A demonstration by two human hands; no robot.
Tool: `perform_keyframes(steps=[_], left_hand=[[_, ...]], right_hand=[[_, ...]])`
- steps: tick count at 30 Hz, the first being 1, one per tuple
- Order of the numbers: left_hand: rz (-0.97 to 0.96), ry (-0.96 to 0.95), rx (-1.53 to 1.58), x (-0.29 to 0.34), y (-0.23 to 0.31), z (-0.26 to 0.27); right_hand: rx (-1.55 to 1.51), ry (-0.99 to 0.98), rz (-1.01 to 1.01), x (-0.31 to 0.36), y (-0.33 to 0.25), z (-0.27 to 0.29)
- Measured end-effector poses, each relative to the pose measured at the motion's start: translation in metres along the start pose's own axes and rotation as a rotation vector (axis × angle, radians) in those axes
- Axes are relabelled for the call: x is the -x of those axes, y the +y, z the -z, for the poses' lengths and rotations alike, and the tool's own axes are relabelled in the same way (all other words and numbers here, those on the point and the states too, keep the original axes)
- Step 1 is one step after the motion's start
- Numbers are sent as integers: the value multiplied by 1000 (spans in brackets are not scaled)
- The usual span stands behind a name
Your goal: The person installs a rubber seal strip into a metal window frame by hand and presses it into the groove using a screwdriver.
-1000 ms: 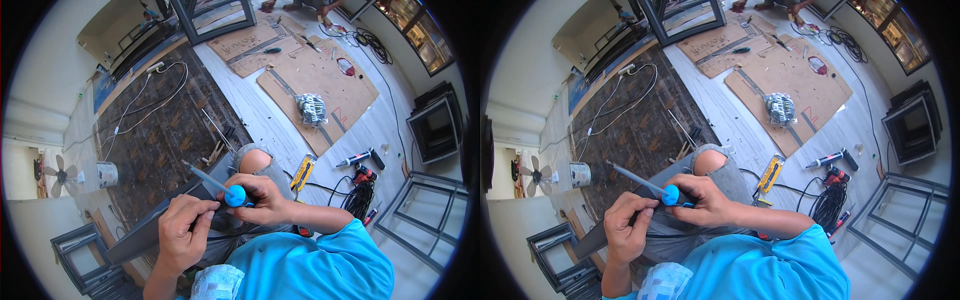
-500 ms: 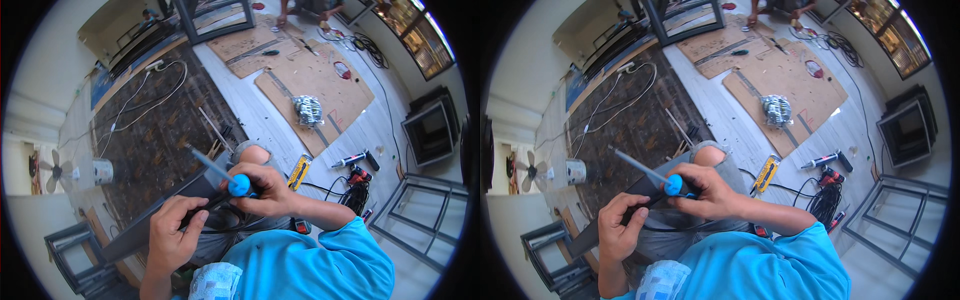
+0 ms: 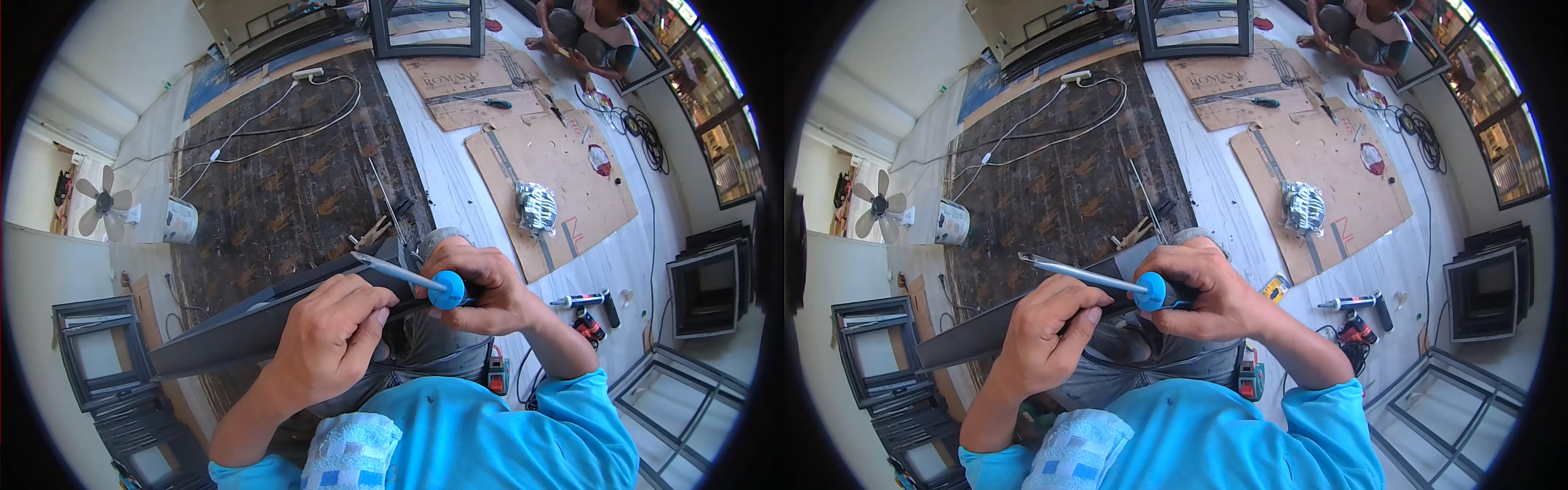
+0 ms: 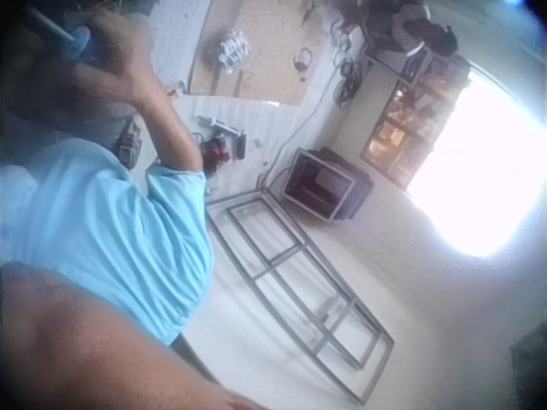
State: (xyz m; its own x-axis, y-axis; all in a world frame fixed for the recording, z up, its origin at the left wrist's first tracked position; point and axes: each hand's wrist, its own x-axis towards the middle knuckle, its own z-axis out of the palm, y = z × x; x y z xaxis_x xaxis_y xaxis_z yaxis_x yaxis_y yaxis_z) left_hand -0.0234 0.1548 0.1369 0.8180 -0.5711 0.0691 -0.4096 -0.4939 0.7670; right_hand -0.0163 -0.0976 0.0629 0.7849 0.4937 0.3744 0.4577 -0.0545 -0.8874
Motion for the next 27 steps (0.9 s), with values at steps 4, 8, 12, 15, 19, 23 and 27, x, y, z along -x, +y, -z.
perform_keyframes(steps=[4, 8, 12, 15, 19, 23, 27], left_hand=[[37, 41, 93, 3, -1, -2], [71, 44, 167, 3, -6, -2], [-65, 48, 117, 3, -13, -4], [-71, 35, 111, 1, -14, -4], [-124, 35, 77, 0, -15, -6], [-132, 18, 66, -1, -13, -8], [-193, 42, -16, 0, -12, -12]], right_hand=[[-110, -119, -26, -13, -4, 9], [-89, -237, -71, -21, -8, 17], [-73, -365, -93, -32, -9, 26], [-120, -423, -146, -36, -9, 28], [-156, -452, -150, -40, -10, 30], [-165, -463, -156, -40, -10, 30], [-165, -485, -174, -41, -11, 30]])
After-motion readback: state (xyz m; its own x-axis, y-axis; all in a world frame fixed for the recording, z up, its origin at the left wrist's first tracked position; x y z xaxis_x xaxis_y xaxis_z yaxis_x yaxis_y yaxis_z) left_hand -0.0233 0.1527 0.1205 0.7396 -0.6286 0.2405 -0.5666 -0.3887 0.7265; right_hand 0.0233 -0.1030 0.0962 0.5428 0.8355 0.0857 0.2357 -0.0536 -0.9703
